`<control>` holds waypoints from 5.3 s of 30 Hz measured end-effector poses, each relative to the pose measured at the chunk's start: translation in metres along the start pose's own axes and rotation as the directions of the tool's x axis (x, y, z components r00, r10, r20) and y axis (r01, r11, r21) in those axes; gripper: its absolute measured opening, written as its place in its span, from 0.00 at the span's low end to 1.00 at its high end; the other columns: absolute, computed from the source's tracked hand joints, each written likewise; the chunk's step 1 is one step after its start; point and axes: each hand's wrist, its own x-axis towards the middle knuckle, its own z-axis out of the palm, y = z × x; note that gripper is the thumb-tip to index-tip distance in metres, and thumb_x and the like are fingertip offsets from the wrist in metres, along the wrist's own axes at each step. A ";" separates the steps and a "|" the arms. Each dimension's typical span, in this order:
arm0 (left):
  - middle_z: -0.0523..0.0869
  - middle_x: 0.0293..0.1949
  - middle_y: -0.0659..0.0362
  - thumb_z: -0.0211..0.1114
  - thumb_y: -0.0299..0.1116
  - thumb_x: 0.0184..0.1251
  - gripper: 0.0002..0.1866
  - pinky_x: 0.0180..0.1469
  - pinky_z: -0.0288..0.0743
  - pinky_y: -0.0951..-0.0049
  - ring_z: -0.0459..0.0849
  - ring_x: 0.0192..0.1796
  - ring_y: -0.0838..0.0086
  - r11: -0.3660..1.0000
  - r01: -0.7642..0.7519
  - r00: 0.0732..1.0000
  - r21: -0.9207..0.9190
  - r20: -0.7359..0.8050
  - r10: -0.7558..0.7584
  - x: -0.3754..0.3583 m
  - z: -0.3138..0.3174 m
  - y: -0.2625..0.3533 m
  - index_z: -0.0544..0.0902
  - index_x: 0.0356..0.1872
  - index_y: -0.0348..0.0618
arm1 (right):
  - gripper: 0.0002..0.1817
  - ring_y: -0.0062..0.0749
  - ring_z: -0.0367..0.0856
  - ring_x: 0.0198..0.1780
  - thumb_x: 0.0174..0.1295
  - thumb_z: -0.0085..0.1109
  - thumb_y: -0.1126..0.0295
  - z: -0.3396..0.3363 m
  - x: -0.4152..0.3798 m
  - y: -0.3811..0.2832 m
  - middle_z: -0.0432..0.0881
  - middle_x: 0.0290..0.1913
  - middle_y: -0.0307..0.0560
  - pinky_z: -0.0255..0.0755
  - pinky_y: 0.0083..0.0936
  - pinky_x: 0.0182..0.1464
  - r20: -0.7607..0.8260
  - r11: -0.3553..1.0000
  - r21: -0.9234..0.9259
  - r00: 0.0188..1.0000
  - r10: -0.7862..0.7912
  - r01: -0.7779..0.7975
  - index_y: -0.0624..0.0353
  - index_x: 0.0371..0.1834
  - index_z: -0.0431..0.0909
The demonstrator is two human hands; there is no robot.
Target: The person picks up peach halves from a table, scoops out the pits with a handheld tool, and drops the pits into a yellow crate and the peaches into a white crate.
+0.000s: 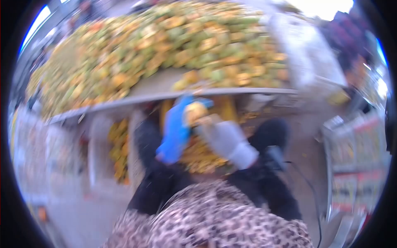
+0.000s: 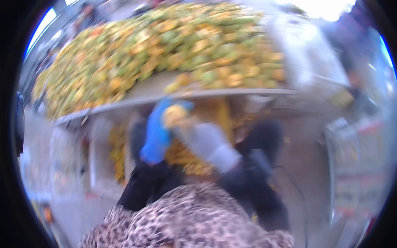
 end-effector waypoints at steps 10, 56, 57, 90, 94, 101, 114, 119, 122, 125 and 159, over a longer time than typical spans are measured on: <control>0.84 0.43 0.43 0.50 0.33 0.63 0.20 0.49 0.79 0.58 0.83 0.42 0.55 0.605 0.296 0.892 -0.739 -0.013 -0.452 0.005 0.003 0.002 0.79 0.47 0.26 | 0.18 0.54 0.81 0.29 0.67 0.53 0.54 0.007 -0.011 0.006 0.79 0.25 0.60 0.71 0.46 0.27 -0.067 0.917 0.360 0.975 0.211 -0.173 0.60 0.36 0.75; 0.82 0.35 0.56 0.61 0.45 0.67 0.22 0.38 0.76 0.70 0.79 0.36 0.71 0.764 0.205 0.940 -0.611 -0.094 -0.328 -0.002 0.026 0.022 0.76 0.54 0.39 | 0.21 0.11 0.69 0.20 0.73 0.42 0.51 -0.019 -0.025 -0.028 0.75 0.25 0.32 0.61 0.11 0.19 0.341 0.406 0.824 0.918 0.203 -0.396 0.57 0.49 0.75; 0.82 0.37 0.54 0.63 0.42 0.66 0.25 0.40 0.77 0.68 0.80 0.37 0.68 0.835 0.062 0.986 -0.547 -0.094 -0.135 -0.004 0.026 0.016 0.73 0.58 0.38 | 0.21 0.11 0.69 0.20 0.73 0.42 0.52 -0.015 -0.025 -0.032 0.75 0.25 0.32 0.62 0.11 0.19 0.219 0.441 0.852 0.957 0.189 -0.282 0.57 0.50 0.76; 0.78 0.16 0.53 0.49 0.45 0.73 0.27 0.29 0.76 0.68 0.81 0.23 0.63 0.885 0.365 0.919 -0.288 0.263 -0.294 -0.010 0.006 -0.006 0.78 0.16 0.39 | 0.27 0.18 0.62 0.13 0.69 0.42 0.42 -0.017 -0.030 -0.003 0.65 0.15 0.36 0.55 0.16 0.14 0.726 0.421 0.593 0.682 0.089 -0.686 0.58 0.31 0.71; 0.82 0.22 0.53 0.53 0.42 0.71 0.20 0.33 0.78 0.68 0.82 0.26 0.61 0.305 0.374 0.889 -0.876 0.245 -0.388 -0.012 0.019 -0.014 0.79 0.22 0.41 | 0.28 0.19 0.65 0.13 0.68 0.44 0.43 -0.003 -0.038 -0.002 0.69 0.16 0.36 0.57 0.15 0.17 0.710 -0.014 0.705 0.704 0.025 -0.710 0.59 0.28 0.72; 0.80 0.48 0.52 0.63 0.24 0.61 0.18 0.49 0.80 0.62 0.82 0.48 0.63 0.847 0.043 0.944 -0.530 -0.256 -0.208 -0.040 0.001 -0.063 0.73 0.53 0.36 | 0.20 0.43 0.80 0.19 0.67 0.53 0.49 0.035 -0.033 0.023 0.79 0.18 0.50 0.71 0.34 0.20 -0.159 0.962 -0.148 0.965 0.207 -0.231 0.56 0.29 0.71; 0.78 0.32 0.64 0.66 0.32 0.61 0.08 0.40 0.72 0.81 0.75 0.36 0.85 0.880 0.375 0.720 -0.291 -0.507 -0.474 -0.058 -0.015 0.008 0.76 0.33 0.42 | 0.21 0.49 0.83 0.27 0.67 0.48 0.49 0.058 -0.016 0.079 0.83 0.25 0.52 0.76 0.43 0.30 -0.141 0.835 -0.422 0.935 0.325 -0.353 0.56 0.31 0.77; 0.82 0.39 0.49 0.63 0.37 0.61 0.10 0.60 0.66 0.57 0.78 0.51 0.58 -0.037 0.015 0.910 0.999 0.002 0.415 -0.007 -0.128 -0.037 0.80 0.38 0.42 | 0.26 0.55 0.82 0.31 0.65 0.46 0.44 0.079 -0.035 0.094 0.83 0.30 0.57 0.75 0.47 0.37 0.123 0.830 -0.305 0.845 0.520 -0.467 0.57 0.31 0.79; 0.82 0.47 0.43 0.61 0.47 0.60 0.20 0.64 0.62 0.54 0.75 0.58 0.51 0.410 -0.071 0.965 0.909 -0.041 0.258 0.067 -0.101 -0.118 0.81 0.47 0.45 | 0.28 0.55 0.82 0.36 0.65 0.45 0.42 0.098 -0.041 0.085 0.83 0.32 0.59 0.74 0.46 0.40 0.299 0.910 -0.180 0.860 0.413 -0.374 0.59 0.34 0.79; 0.81 0.49 0.40 0.61 0.52 0.57 0.27 0.61 0.66 0.54 0.76 0.56 0.49 0.392 0.051 0.993 0.918 -0.004 -0.118 0.111 -0.066 -0.148 0.79 0.49 0.41 | 0.26 0.57 0.81 0.33 0.64 0.48 0.43 0.103 -0.042 0.079 0.81 0.26 0.59 0.73 0.46 0.36 0.329 0.929 -0.141 0.868 0.371 -0.343 0.58 0.33 0.75; 0.86 0.33 0.51 0.47 0.46 0.75 0.23 0.44 0.79 0.71 0.85 0.34 0.70 0.888 0.081 0.930 -0.452 -0.286 -0.230 -0.007 0.016 0.002 0.81 0.42 0.32 | 0.21 0.49 0.83 0.27 0.67 0.54 0.56 0.004 -0.008 -0.016 0.80 0.23 0.59 0.72 0.37 0.30 0.150 0.749 0.625 0.975 0.162 -0.220 0.68 0.38 0.75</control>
